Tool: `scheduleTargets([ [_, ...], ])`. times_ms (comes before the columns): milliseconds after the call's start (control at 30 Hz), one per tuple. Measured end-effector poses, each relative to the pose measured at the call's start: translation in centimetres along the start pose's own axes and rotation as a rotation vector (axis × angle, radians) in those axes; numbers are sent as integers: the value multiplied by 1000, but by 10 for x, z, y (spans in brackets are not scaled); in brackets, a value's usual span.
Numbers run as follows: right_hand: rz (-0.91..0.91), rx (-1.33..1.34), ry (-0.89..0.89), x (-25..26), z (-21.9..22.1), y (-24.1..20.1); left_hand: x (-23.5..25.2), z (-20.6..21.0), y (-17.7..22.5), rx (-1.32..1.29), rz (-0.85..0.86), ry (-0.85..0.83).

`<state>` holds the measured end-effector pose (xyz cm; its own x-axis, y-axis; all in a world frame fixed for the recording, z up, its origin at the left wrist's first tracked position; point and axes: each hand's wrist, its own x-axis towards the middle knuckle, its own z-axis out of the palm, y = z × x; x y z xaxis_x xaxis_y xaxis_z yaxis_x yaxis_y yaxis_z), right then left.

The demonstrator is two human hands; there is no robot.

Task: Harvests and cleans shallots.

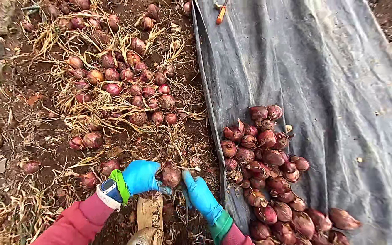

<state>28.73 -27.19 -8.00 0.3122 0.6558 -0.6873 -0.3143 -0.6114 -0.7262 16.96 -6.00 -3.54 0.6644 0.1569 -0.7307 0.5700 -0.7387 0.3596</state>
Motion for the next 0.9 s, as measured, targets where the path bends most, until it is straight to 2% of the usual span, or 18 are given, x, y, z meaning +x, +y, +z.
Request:
scheduleTargets([
  [100, -97, 171, -95, -5, -24, 5, 18, 2, -3, -54, -59, 41],
  [167, -80, 249, -50, -7, -28, 10, 30, 3, -13, -135, -120, 125],
  [233, 53, 130, -3, 0, -32, 23, 26, -5, -7, -158, -80, 205],
  [267, 107, -3, -47, 3, -36, 33, 19, -12, 7, -103, -17, 200],
  [333, 75, -195, -144, 5, -42, 38, 9, -27, 51, 99, 122, 41],
  [400, -58, -271, -130, 0, -47, 25, 8, -34, 93, 253, 243, -174],
  [433, -108, -241, -78, -8, -50, 18, 10, -32, 104, 258, 288, -201],
  [467, -163, -143, 15, -16, -54, 14, 15, -34, 107, 228, 289, -157],
  [533, -243, 100, 262, -19, -70, 1, 34, -57, 90, 150, 144, 45],
  [600, -277, 293, 472, -24, -87, -4, 34, -77, 48, 35, -33, 286],
  [667, -228, 330, 555, -27, -100, 0, 11, -90, -2, -116, -203, 506],
  [733, -156, 293, 518, -30, -96, 17, -15, -89, -47, -263, -405, 717],
  [800, -65, 299, 439, -32, -71, 42, -23, -66, -84, -393, -578, 843],
  [833, -22, 318, 388, -32, -55, 55, -20, -47, -94, -446, -633, 836],
  [900, 54, 346, 298, -30, -23, 74, 6, -7, -89, -520, -687, 727],
])
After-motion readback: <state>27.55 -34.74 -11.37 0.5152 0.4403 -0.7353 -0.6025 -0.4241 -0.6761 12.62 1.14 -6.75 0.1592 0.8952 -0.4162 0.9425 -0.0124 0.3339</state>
